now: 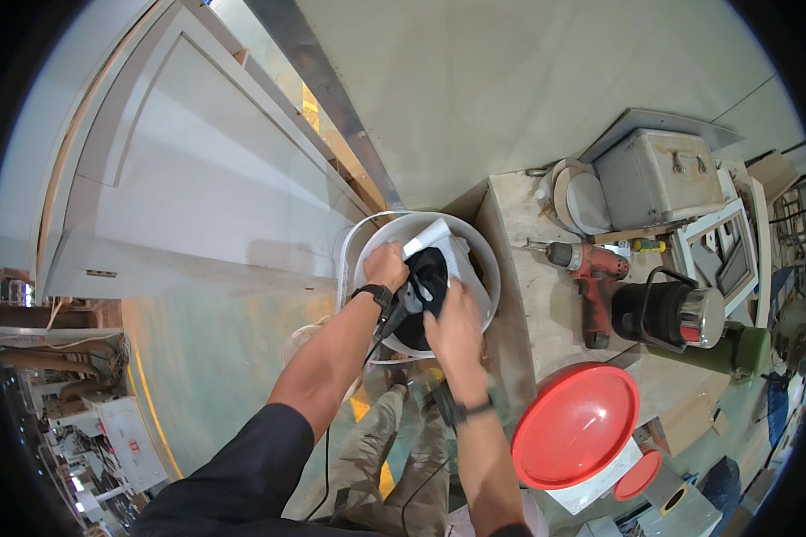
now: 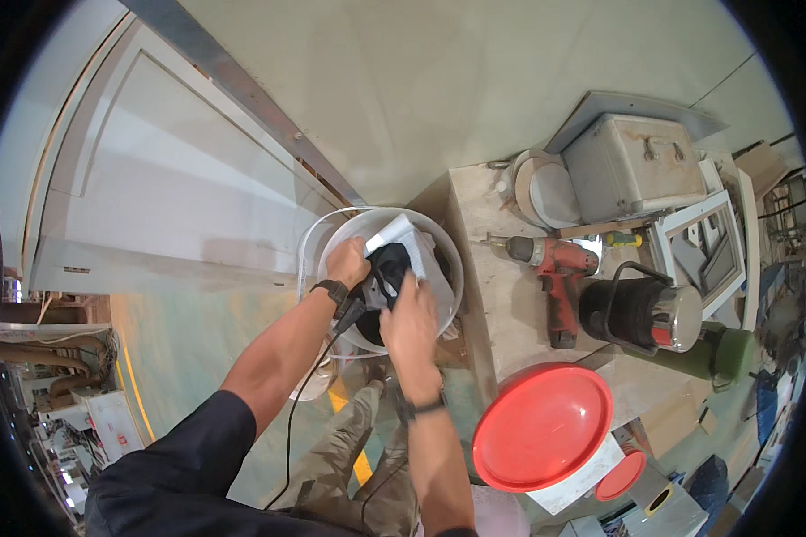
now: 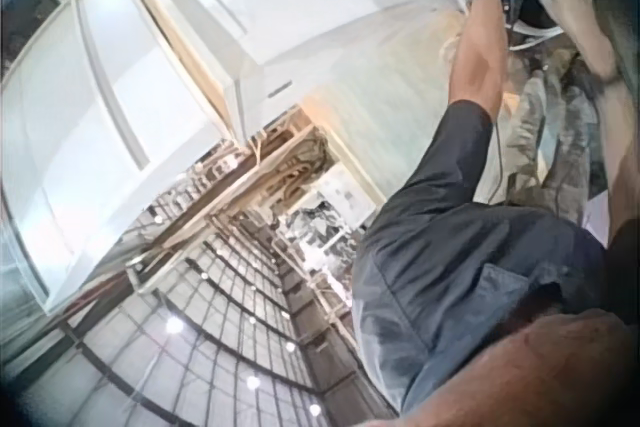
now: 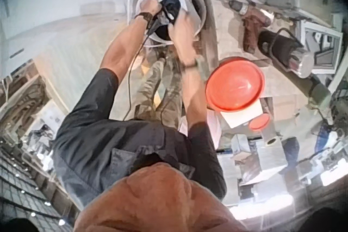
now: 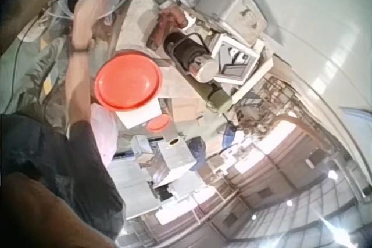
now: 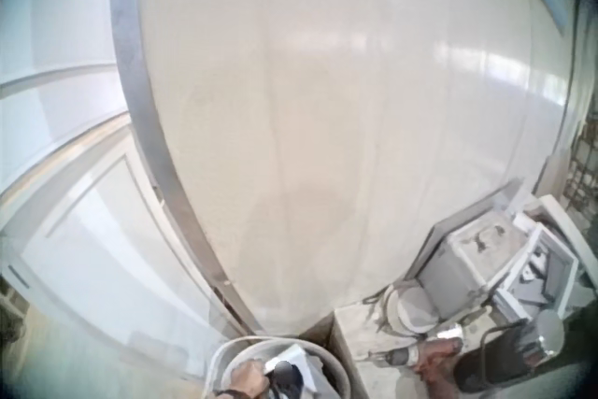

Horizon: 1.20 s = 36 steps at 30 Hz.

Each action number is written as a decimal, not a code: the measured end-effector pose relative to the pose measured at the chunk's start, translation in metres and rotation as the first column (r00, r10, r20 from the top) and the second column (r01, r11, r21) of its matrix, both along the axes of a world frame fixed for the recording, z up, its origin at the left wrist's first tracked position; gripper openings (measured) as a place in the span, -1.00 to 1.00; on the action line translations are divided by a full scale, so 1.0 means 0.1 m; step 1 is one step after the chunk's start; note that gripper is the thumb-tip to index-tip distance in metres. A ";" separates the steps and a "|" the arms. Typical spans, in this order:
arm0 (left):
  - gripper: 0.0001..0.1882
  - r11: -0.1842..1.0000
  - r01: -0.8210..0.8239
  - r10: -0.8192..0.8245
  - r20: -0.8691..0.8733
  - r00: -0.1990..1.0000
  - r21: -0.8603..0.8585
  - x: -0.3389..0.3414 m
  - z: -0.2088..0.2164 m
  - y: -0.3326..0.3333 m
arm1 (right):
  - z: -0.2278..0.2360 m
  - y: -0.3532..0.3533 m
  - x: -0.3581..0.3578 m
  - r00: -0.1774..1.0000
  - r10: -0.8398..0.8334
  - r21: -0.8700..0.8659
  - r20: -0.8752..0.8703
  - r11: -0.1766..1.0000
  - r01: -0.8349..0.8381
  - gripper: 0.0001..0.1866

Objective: Taking inventory or logging production data in a notebook within a wood furniture workshop.

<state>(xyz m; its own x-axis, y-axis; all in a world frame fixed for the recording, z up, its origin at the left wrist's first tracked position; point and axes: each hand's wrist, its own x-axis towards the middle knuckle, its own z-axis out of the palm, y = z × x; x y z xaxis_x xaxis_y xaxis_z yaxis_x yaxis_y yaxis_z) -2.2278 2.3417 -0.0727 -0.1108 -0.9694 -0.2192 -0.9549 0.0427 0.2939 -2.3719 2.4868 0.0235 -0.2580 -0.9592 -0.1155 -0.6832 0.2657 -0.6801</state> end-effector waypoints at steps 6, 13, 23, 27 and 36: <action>-0.66 0.983 0.147 -0.124 -0.191 0.974 0.108 -0.02 0.48 -0.18 | -0.57 -0.47 -0.09 0.978 -0.030 0.026 -0.209 0.999 0.036 -0.63; -0.64 0.922 0.359 -0.312 -0.271 0.910 0.145 0.15 0.73 -0.26 | 0.45 0.33 -0.58 0.987 -0.154 -0.156 0.036 0.975 0.158 -0.75; -0.66 0.971 0.213 -0.174 -0.291 0.941 0.109 0.21 0.55 -0.34 | 1.20 2.41 -1.75 0.637 -0.628 0.014 0.447 0.717 0.697 -0.73; -0.67 0.958 0.237 -0.183 -0.295 0.938 0.161 -0.09 1.15 -0.31 | 0.84 3.24 -2.24 0.632 -0.712 0.095 0.306 0.683 0.724 -0.71; -0.69 0.906 0.421 -0.351 -0.471 0.809 0.046 0.45 3.13 0.20 | 2.04 1.74 -1.24 0.904 -0.380 -0.225 -0.198 0.915 0.335 -0.28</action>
